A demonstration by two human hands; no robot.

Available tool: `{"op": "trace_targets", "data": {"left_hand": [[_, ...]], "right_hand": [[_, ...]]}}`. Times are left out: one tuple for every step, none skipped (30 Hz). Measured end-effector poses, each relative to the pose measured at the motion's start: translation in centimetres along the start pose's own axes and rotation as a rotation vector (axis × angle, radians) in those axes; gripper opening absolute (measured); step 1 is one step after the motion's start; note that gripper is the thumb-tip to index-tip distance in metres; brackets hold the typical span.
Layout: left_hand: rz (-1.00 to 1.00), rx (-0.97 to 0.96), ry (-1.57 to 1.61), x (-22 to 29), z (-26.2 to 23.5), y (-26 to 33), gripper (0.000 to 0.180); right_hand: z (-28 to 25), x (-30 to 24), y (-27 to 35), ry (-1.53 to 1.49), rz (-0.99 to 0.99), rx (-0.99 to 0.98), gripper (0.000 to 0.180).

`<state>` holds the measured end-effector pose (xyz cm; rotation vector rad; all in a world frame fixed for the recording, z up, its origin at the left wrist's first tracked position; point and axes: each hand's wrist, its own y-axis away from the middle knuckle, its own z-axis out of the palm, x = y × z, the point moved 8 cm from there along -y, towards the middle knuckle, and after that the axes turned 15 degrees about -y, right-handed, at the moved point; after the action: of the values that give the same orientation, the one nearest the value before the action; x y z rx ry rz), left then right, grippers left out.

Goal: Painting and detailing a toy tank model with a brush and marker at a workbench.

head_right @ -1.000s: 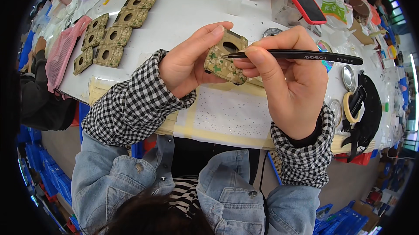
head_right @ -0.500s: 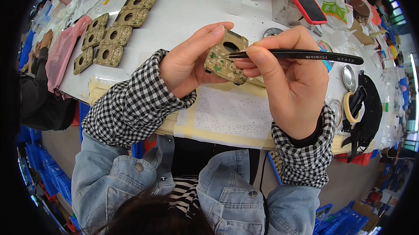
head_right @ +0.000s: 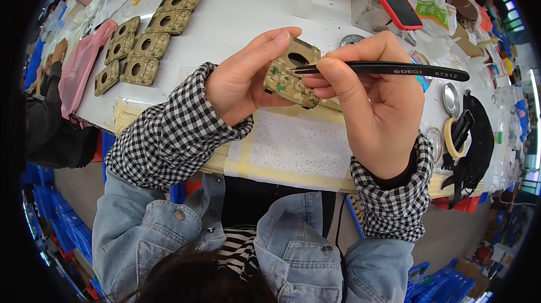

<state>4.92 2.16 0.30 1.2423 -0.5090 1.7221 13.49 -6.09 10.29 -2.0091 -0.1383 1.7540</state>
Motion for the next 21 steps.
{"op": "trace_targets", "data": {"left_hand": [[0.0, 0.001, -0.001, 0.01, 0.0, 0.01, 0.052], [-0.001, 0.001, -0.002, 0.02, 0.03, 0.01, 0.052], [-0.001, 0.001, -0.002, 0.02, 0.04, 0.02, 0.052], [-0.001, 0.001, 0.0, 0.0, 0.04, 0.0, 0.052], [0.0, 0.0, 0.002, -0.01, 0.03, -0.01, 0.052], [0.0, 0.0, 0.005, -0.01, 0.03, -0.01, 0.052], [0.0, 0.0, 0.005, 0.01, 0.02, 0.0, 0.052], [0.001, -0.001, 0.005, 0.01, 0.03, -0.01, 0.052], [0.001, -0.001, 0.006, 0.02, 0.05, -0.02, 0.052], [-0.003, -0.005, 0.007, 0.02, 0.08, -0.02, 0.052], [-0.006, -0.008, 0.009, 0.07, 0.09, 0.04, 0.052], [-0.01, -0.011, 0.01, 0.08, 0.11, 0.07, 0.052], [-0.01, -0.013, 0.01, 0.07, 0.1, 0.07, 0.052], [-0.01, -0.013, 0.009, 0.07, 0.07, 0.09, 0.052], [-0.01, -0.014, 0.009, 0.07, 0.05, 0.1, 0.053], [-0.011, -0.015, 0.008, 0.08, 0.04, 0.13, 0.053], [-0.012, -0.017, 0.006, 0.09, 0.05, 0.14, 0.053], [-0.014, -0.019, 0.005, 0.11, 0.07, 0.15, 0.053], [-0.013, -0.02, 0.004, 0.14, 0.1, 0.17, 0.053], [-0.012, -0.02, 0.004, 0.17, 0.13, 0.19, 0.053], [-0.012, -0.021, 0.004, 0.19, 0.15, 0.2, 0.052]], "right_hand": [[-0.01, 0.02, 0.0, -0.001, 0.0, 0.001, 0.015], [-0.01, 0.04, 0.01, -0.001, -0.001, 0.001, 0.015], [-0.01, 0.06, 0.01, -0.001, -0.002, 0.0, 0.015], [-0.01, 0.07, 0.01, -0.001, -0.003, 0.0, 0.015], [-0.03, 0.04, 0.01, -0.003, -0.001, 0.004, 0.015], [-0.04, -0.01, 0.0, -0.005, 0.0, 0.008, 0.015], [-0.04, -0.05, -0.01, -0.008, 0.001, 0.011, 0.015], [-0.06, -0.08, -0.01, -0.01, -0.003, 0.016, 0.015], [-0.06, -0.11, 0.0, -0.012, -0.006, 0.021, 0.015], [-0.08, -0.12, 0.01, -0.015, -0.009, 0.025, 0.015], [-0.03, -0.16, 0.02, -0.011, -0.014, 0.024, 0.015], [0.0, -0.18, 0.03, -0.008, -0.018, 0.023, 0.015], [0.03, -0.21, 0.05, -0.005, -0.023, 0.021, 0.015], [0.04, -0.21, 0.04, -0.001, -0.022, 0.021, 0.015], [0.05, -0.21, 0.03, 0.003, -0.022, 0.021, 0.015], [0.06, -0.21, 0.03, 0.007, -0.021, 0.021, 0.015], [0.07, -0.2, 0.03, 0.004, -0.022, 0.021, 0.015], [0.08, -0.21, 0.03, 0.001, -0.022, 0.022, 0.015], [0.09, -0.21, 0.04, -0.002, -0.022, 0.023, 0.014], [0.09, -0.17, 0.04, -0.003, -0.02, 0.022, 0.014], [0.09, -0.14, 0.04, -0.003, -0.017, 0.021, 0.014]]}}
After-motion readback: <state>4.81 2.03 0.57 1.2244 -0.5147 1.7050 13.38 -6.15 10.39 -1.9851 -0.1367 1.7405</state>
